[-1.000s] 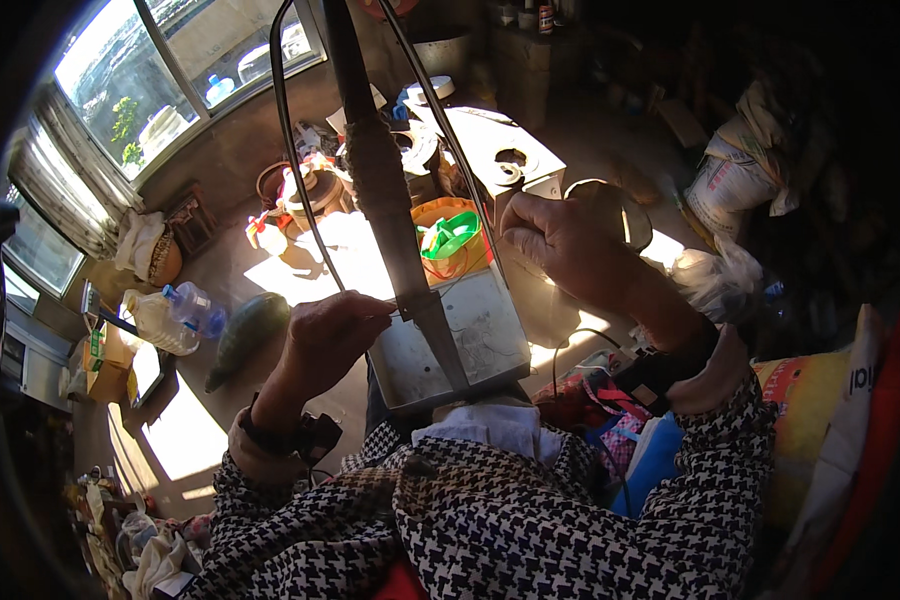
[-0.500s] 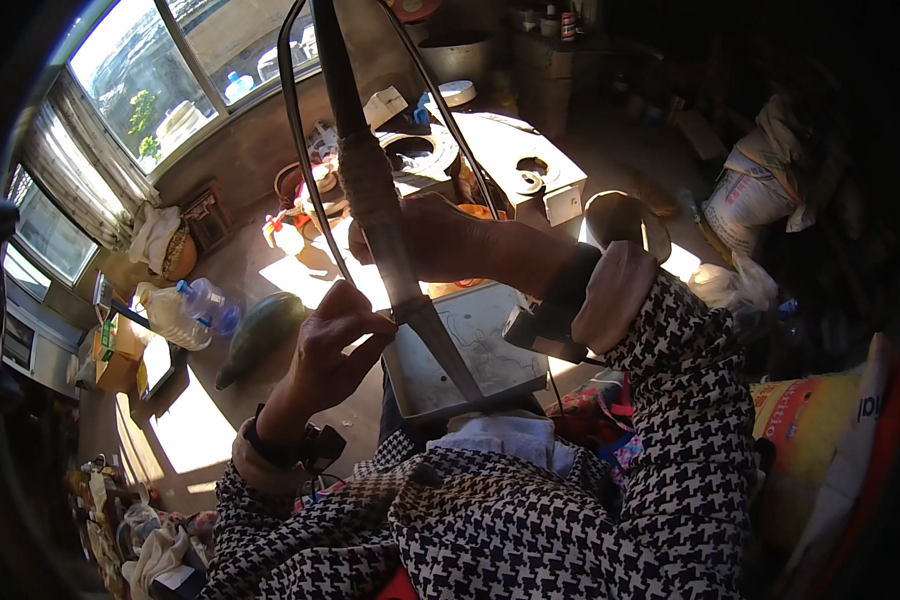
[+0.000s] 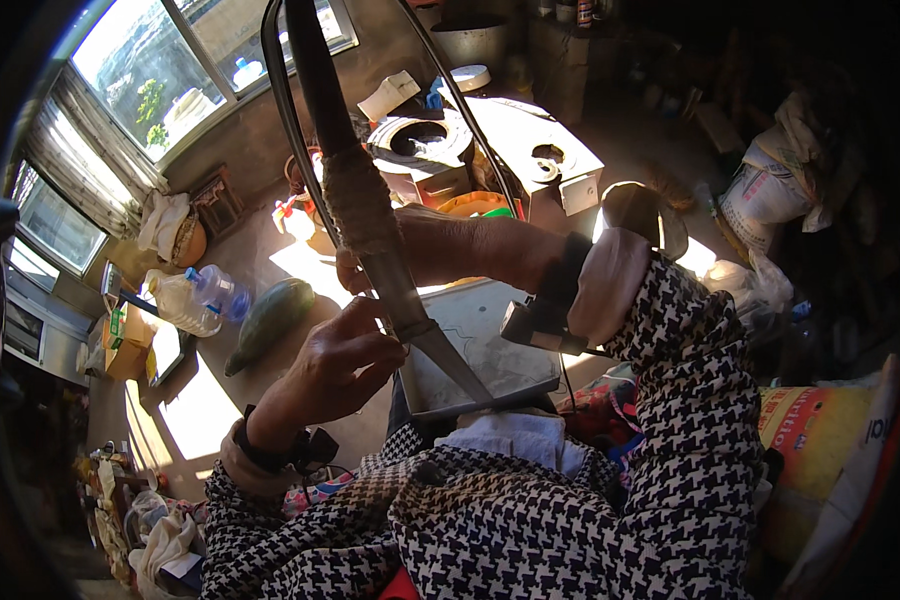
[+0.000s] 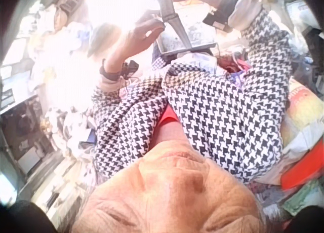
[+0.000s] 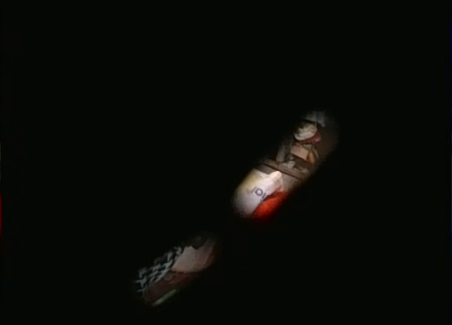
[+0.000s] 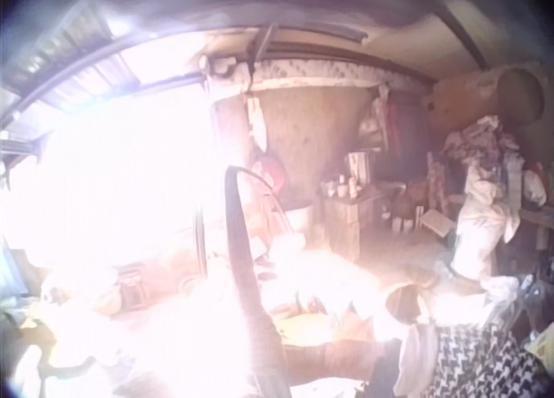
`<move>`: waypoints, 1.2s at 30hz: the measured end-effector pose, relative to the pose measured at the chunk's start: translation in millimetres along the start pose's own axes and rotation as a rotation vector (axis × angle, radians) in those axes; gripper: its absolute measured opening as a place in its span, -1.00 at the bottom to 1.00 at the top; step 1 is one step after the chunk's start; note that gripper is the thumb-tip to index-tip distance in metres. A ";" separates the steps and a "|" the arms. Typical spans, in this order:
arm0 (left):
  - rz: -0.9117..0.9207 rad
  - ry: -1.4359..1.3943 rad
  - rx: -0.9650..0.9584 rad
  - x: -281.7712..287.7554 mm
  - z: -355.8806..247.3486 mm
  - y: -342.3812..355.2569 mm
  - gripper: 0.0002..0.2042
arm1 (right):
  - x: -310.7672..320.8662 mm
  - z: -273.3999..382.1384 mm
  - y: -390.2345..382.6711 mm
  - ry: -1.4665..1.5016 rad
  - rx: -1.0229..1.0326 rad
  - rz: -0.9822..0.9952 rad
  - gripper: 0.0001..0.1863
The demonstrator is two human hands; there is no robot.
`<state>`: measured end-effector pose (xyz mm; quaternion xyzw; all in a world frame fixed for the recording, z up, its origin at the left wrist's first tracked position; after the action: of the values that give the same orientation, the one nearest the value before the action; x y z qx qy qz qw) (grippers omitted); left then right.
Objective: The person sits on the floor and repairs a metal frame by wrapping a cord around its handle. They repeatedly pull the cord, wrap it tightly, and adjust the tension to secure the handle.
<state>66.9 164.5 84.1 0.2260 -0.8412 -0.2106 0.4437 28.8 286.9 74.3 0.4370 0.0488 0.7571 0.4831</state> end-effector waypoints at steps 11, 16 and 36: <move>-0.112 0.041 0.024 11.4 -2.6 -7.4 -0.90 | 14.6 5.9 -23.1 -0.367 -0.197 -0.221 -0.88; -0.149 0.053 0.087 11.7 -4.1 -15.2 -0.89 | 39.7 72.1 -50.6 -0.448 -0.119 -0.704 -0.85; -0.094 -0.155 0.276 8.0 -20.8 -51.0 -0.90 | -51.0 112.2 -76.5 -0.608 -0.076 -0.553 -0.66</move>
<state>90.3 115.6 71.7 0.3070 -0.8824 -0.1301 0.3321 168.8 248.8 73.8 0.5932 -0.0085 0.4365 0.6764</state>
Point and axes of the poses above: each hand's wrist, its own y-axis towards the middle knuckle, its own x-axis out of the back of the hand, z = x × y, the point moved 6 cm from there along y, towards the middle knuckle, and after that the axes turned 7 degrees about -z, right-handed, at the moved point
